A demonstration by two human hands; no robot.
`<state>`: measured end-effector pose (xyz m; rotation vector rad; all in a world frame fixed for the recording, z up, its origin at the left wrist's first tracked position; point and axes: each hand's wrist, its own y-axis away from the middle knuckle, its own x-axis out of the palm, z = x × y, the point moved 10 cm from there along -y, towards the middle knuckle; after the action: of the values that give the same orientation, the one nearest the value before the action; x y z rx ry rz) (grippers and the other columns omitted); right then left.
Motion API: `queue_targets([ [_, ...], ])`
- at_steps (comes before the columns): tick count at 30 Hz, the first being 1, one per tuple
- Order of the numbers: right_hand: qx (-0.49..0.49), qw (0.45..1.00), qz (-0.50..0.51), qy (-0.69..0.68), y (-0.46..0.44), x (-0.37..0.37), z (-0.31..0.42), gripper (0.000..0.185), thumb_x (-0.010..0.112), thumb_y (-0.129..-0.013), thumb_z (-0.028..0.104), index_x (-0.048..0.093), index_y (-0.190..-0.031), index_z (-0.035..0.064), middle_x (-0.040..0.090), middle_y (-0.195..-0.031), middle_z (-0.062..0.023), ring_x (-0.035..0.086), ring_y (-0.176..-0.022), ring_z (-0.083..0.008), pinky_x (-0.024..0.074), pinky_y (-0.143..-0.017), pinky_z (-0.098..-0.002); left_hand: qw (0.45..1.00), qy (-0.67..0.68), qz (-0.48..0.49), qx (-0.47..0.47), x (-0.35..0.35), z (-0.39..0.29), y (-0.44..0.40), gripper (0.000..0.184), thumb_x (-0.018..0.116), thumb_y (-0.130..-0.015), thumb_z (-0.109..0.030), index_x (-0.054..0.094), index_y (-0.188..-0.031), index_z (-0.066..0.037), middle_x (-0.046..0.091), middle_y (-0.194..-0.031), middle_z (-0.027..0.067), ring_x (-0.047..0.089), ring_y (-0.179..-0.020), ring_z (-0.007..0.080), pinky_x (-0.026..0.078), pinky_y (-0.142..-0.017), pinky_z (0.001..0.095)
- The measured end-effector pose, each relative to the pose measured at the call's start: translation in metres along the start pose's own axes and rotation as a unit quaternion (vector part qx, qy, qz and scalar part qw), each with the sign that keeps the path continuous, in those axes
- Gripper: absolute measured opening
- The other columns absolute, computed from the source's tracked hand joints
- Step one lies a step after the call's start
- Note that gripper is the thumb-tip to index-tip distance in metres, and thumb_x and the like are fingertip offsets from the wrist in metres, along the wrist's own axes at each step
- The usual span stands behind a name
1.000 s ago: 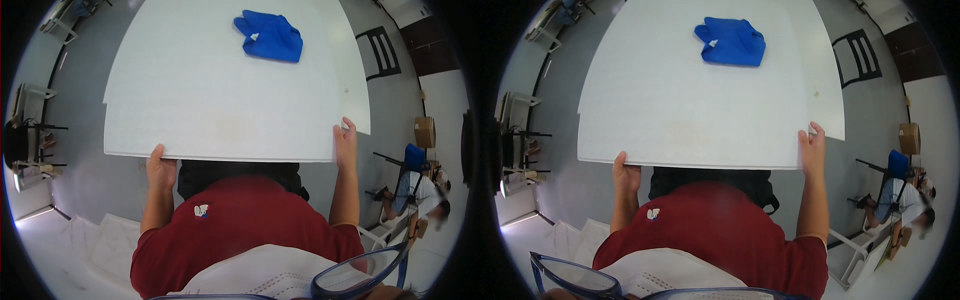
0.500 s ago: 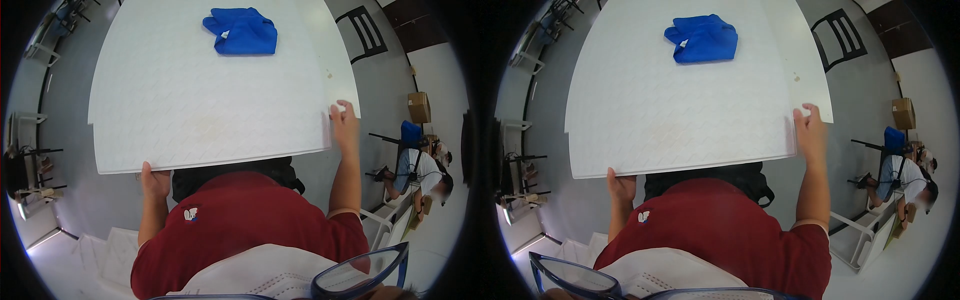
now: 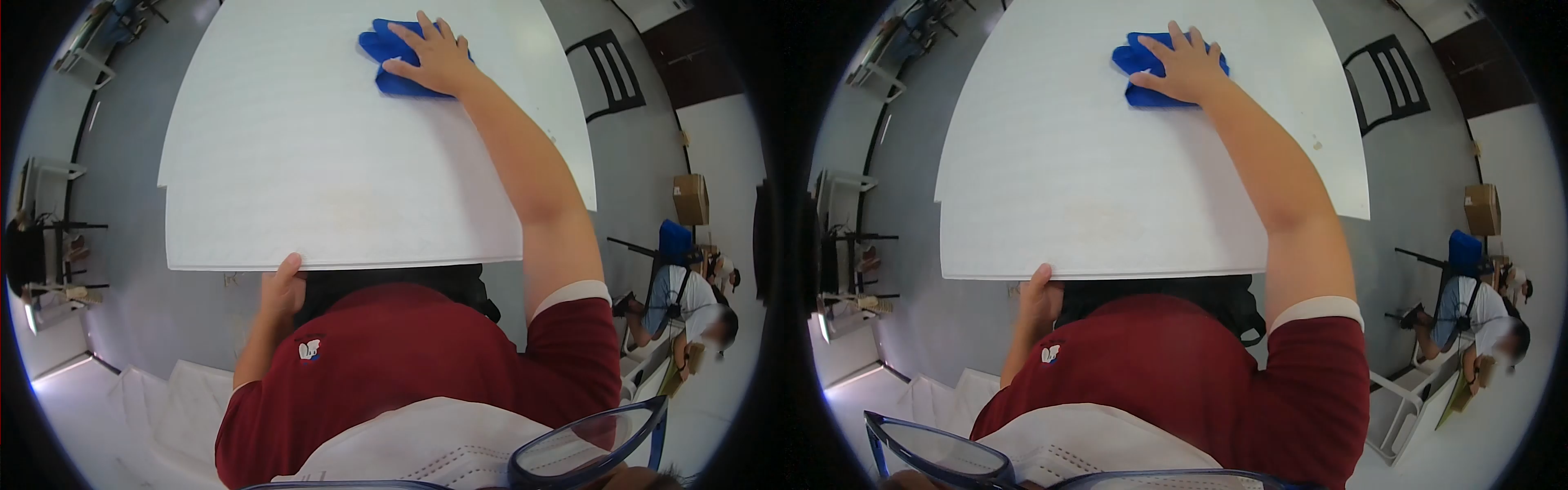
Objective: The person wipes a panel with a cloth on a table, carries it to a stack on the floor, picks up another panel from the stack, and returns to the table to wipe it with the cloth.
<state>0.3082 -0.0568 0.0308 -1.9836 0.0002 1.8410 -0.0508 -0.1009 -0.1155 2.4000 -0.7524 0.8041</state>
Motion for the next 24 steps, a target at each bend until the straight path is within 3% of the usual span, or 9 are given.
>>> queue_targets([
  [2,0.042,0.996,0.065,0.049,-0.005,0.025,0.001,0.066,0.041,-0.078,0.069,0.034,-0.136,0.0357,0.027,-0.143,-0.0136,0.020,-0.131,-0.0405,0.0168,-0.099,-0.0639,1.000,-0.009,-0.016,-0.009,-0.002,0.001,0.002,0.056,0.062,-0.079,-0.010,0.036,-0.128,-0.001,0.048,-0.122,0.0127,0.048,-0.114,0.0261,0.037,-0.097,0.0412],
  [5,0.061,0.996,0.062,0.017,-0.004,0.030,-0.007,0.065,0.042,-0.079,0.067,0.034,-0.136,0.0362,0.026,-0.144,-0.0101,0.019,-0.132,-0.0398,0.0167,-0.100,-0.0633,1.000,-0.012,-0.017,-0.012,-0.002,0.001,0.003,0.056,0.063,-0.078,-0.009,0.037,-0.127,-0.001,0.048,-0.121,0.0118,0.048,-0.113,0.0251,0.037,-0.097,0.0401],
  [12,0.079,0.995,0.056,-0.007,-0.005,0.029,-0.013,0.047,0.044,-0.086,0.052,0.043,-0.130,0.0364,0.029,-0.144,-0.0051,0.025,-0.131,-0.0328,0.0197,-0.100,-0.0590,0.999,-0.022,-0.023,0.000,-0.002,0.000,0.001,0.055,0.062,-0.077,-0.010,0.038,-0.126,-0.002,0.050,-0.119,0.0098,0.048,-0.111,0.0238,0.037,-0.097,0.0392],
  [15,0.063,0.998,0.010,0.008,-0.006,0.022,-0.013,0.046,0.045,-0.087,0.048,0.048,-0.128,0.0283,0.043,-0.135,-0.0088,0.037,-0.124,-0.0322,0.0281,-0.099,-0.0523,0.998,-0.038,-0.045,-0.039,-0.014,0.008,0.003,0.059,0.063,-0.077,-0.010,0.036,-0.128,-0.002,0.049,-0.121,0.0100,0.048,-0.113,0.0244,0.036,-0.097,0.0397],
  [18,0.161,0.963,-0.002,-0.214,-0.011,0.018,-0.056,0.047,0.045,-0.087,0.045,0.049,-0.126,0.0188,0.056,-0.119,-0.0119,0.048,-0.114,-0.0321,0.0363,-0.095,-0.0438,0.999,-0.044,0.000,-0.028,0.003,0.003,0.001,0.064,0.063,-0.078,-0.017,0.032,-0.131,-0.002,0.047,-0.125,0.0116,0.048,-0.113,0.0250,0.038,-0.095,0.0397],
  [21,0.181,0.930,-0.141,-0.285,-0.001,-0.009,-0.092,0.050,0.044,-0.087,0.043,0.049,-0.126,0.0127,0.062,-0.105,-0.0148,0.054,-0.105,-0.0319,0.0412,-0.090,-0.0374,0.984,-0.075,0.145,-0.072,0.003,0.013,0.007,0.061,0.059,-0.082,-0.032,0.037,-0.129,0.001,0.051,-0.121,0.0146,0.049,-0.113,0.0276,0.041,-0.092,0.0407],
  [22,0.216,0.931,-0.094,-0.279,0.006,-0.012,-0.095,0.053,0.044,-0.086,0.046,0.046,-0.129,0.0154,0.057,-0.116,-0.0147,0.047,-0.114,-0.0333,0.0366,-0.094,-0.0450,0.971,-0.116,0.183,-0.103,0.006,0.014,0.010,0.059,0.059,-0.082,-0.032,0.040,-0.127,0.001,0.051,-0.121,0.0138,0.049,-0.112,0.0256,0.042,-0.090,0.0382],
  [24,0.216,0.968,-0.036,-0.124,0.020,-0.019,-0.084,0.056,0.043,-0.086,0.050,0.042,-0.132,0.0185,0.049,-0.126,-0.0144,0.039,-0.121,-0.0353,0.0310,-0.096,-0.0515,0.932,-0.196,0.260,-0.160,0.017,0.010,0.020,0.054,0.059,-0.083,-0.032,0.045,-0.124,0.000,0.052,-0.119,0.0122,0.050,-0.110,0.0217,0.042,-0.088,0.0332],
])
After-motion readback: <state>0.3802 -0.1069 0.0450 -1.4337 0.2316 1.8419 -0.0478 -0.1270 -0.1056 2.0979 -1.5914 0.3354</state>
